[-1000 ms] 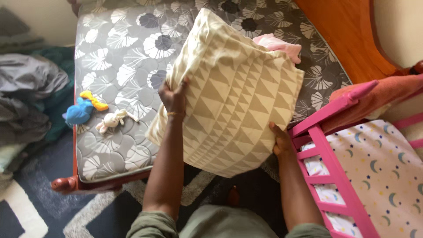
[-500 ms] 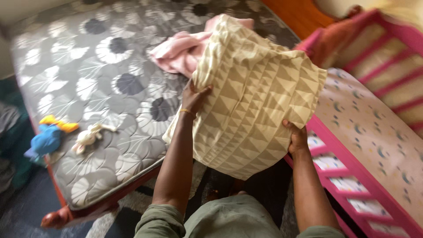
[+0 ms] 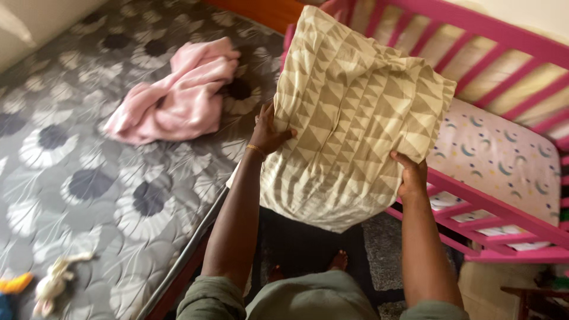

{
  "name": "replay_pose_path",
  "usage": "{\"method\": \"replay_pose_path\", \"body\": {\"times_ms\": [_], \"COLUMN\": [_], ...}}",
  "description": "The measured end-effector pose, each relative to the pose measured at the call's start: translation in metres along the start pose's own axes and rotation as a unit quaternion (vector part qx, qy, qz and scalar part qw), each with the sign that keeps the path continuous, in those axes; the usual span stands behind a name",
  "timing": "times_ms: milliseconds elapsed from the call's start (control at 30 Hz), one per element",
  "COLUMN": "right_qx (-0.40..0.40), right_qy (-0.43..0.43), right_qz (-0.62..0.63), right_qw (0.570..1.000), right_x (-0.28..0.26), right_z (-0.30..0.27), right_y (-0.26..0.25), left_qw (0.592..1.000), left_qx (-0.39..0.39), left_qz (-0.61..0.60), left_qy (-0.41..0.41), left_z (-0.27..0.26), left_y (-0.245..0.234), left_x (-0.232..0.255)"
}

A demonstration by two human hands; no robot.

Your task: The person smooths a sheet in a crib, places a pillow and a blanket on top, and adjusts the bedding inside the crib.

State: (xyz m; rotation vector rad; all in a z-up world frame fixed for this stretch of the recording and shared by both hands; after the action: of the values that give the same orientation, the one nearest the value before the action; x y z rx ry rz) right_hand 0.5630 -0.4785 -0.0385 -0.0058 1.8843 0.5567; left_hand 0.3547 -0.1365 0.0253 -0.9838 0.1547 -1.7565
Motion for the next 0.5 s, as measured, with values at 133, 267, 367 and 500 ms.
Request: {"method": "replay_pose_path", "body": {"times_ms": [133, 267, 367, 500], "right_qx": [0.023, 0.029, 0.07, 0.05], "right_qy": [0.002, 0.013, 0.03, 0.056], "right_qz": [0.023, 0.046, 0.016, 0.031], "right_qw": [0.999, 0.998, 0.997, 0.997], "right_x": [-0.012, -0.025, -0.036, -0.047], "right_z": [0.006, 0.023, 0.047, 0.087], "right_y": [-0.043, -0.081, -0.11, -0.136], "left_qw": [0.97, 0.885, 0.961, 0.958], "left_qx": [-0.044, -0.057, -0.107, -0.106], "left_qz": [-0.151, -0.377, -0.113, -0.138], "left_qy": [-0.188, -0.268, -0.23, -0.229], "left_z": [0.021, 0.042, 0.063, 0.089], "left_y": [0.063, 0.133, 0.173, 0.204], "left_x": [0.004, 0.013, 0.013, 0.018]}}
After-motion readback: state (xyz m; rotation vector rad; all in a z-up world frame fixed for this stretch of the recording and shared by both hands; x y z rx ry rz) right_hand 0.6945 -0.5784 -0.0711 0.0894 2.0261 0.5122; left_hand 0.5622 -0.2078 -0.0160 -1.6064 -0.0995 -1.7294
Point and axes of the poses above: each hand's wrist, its own z-axis towards the middle knuckle, its own y-axis out of the palm, x = y × z, the point moved 3 cm from there along z, towards the middle knuckle, and after that the axes turned 9 degrees about y, right-handed, at the moved point
